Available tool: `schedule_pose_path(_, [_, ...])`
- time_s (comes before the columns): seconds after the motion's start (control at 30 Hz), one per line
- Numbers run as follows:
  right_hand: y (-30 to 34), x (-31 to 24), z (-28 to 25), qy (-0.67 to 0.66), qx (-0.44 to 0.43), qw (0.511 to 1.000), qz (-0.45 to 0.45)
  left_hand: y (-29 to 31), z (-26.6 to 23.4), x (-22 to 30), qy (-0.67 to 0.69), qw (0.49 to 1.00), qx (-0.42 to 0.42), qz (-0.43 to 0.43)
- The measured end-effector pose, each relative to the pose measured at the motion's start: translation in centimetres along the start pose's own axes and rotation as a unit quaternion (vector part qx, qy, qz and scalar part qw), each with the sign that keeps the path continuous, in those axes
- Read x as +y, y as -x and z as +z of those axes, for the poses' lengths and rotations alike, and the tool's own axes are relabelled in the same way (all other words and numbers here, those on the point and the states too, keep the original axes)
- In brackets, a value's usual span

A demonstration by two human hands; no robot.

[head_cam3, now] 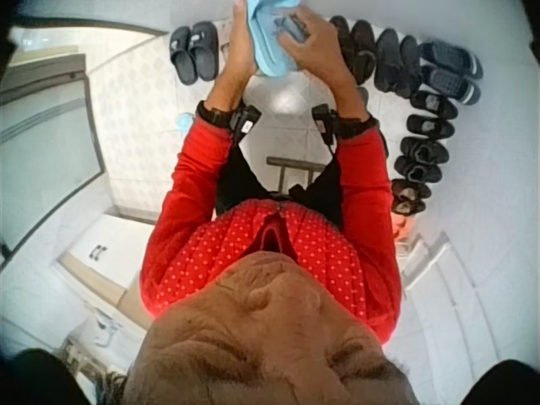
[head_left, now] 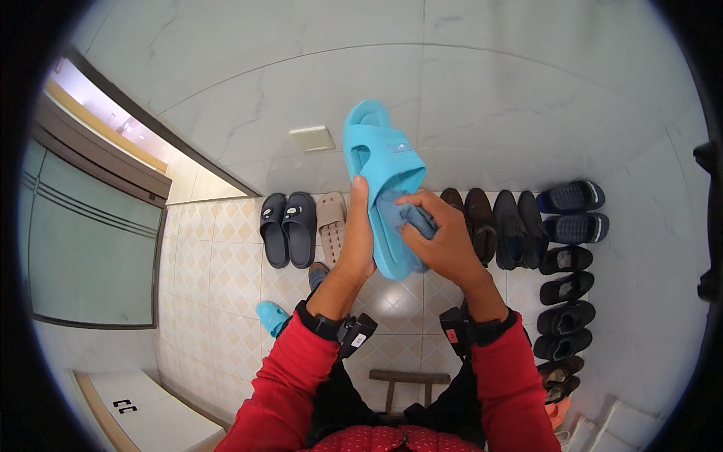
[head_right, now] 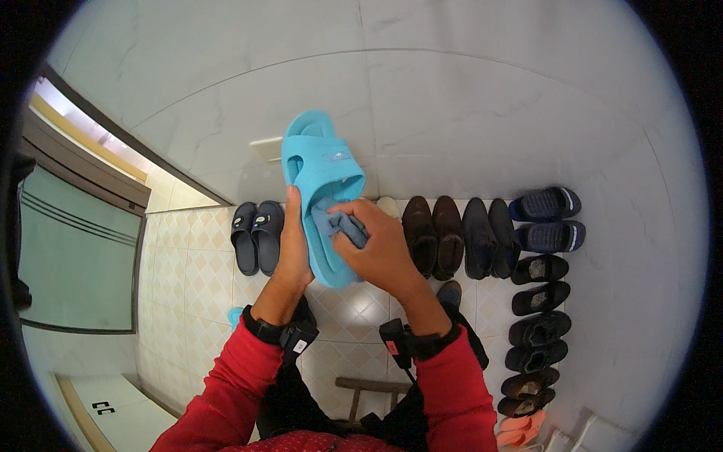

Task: The person wipes a light blue slipper with a cloth, then places it on the floor. They pick up a dark grey slipper and continue wiping it with the same cloth, focusing on the top surface and edges.

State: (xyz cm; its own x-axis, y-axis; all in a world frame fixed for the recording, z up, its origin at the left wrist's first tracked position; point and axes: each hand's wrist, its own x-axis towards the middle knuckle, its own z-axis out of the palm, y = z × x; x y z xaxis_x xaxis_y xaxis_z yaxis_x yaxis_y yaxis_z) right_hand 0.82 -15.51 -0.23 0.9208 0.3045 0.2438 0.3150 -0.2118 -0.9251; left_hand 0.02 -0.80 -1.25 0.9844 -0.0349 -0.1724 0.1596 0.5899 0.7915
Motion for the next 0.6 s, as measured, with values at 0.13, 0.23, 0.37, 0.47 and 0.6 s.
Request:
schedule_pose_path(0.13, [0.3,-0.8,-0.5,-0.128,0.017,0.989,0.066,0.0,0.5,0.5,0.028,0.999,0.027,-0.033])
schedule_pose_path(0.23, [-0.5,-0.7,0.3,-0.091,0.113,0.987,-0.064,0.2,0.6,-0.1,0.019,0.995,0.048,-0.081])
schedule_pose_path(0.37, [-0.7,-0.6,1.9,0.014,0.088,0.984,-0.155,-0.3,0.2,-0.6,0.065,0.992,0.042,-0.103])
schedule_pose_path(0.47, [-0.2,-0.5,1.7,-0.017,-0.006,0.996,-0.09,-0.2,-0.3,-0.7,0.075,0.993,0.01,-0.092])
schedule_pose_path(0.6, [-0.4,-0.3,-0.4,-0.072,-0.135,0.985,-0.077,-0.3,-0.9,0.0,0.096,0.992,-0.039,-0.075])
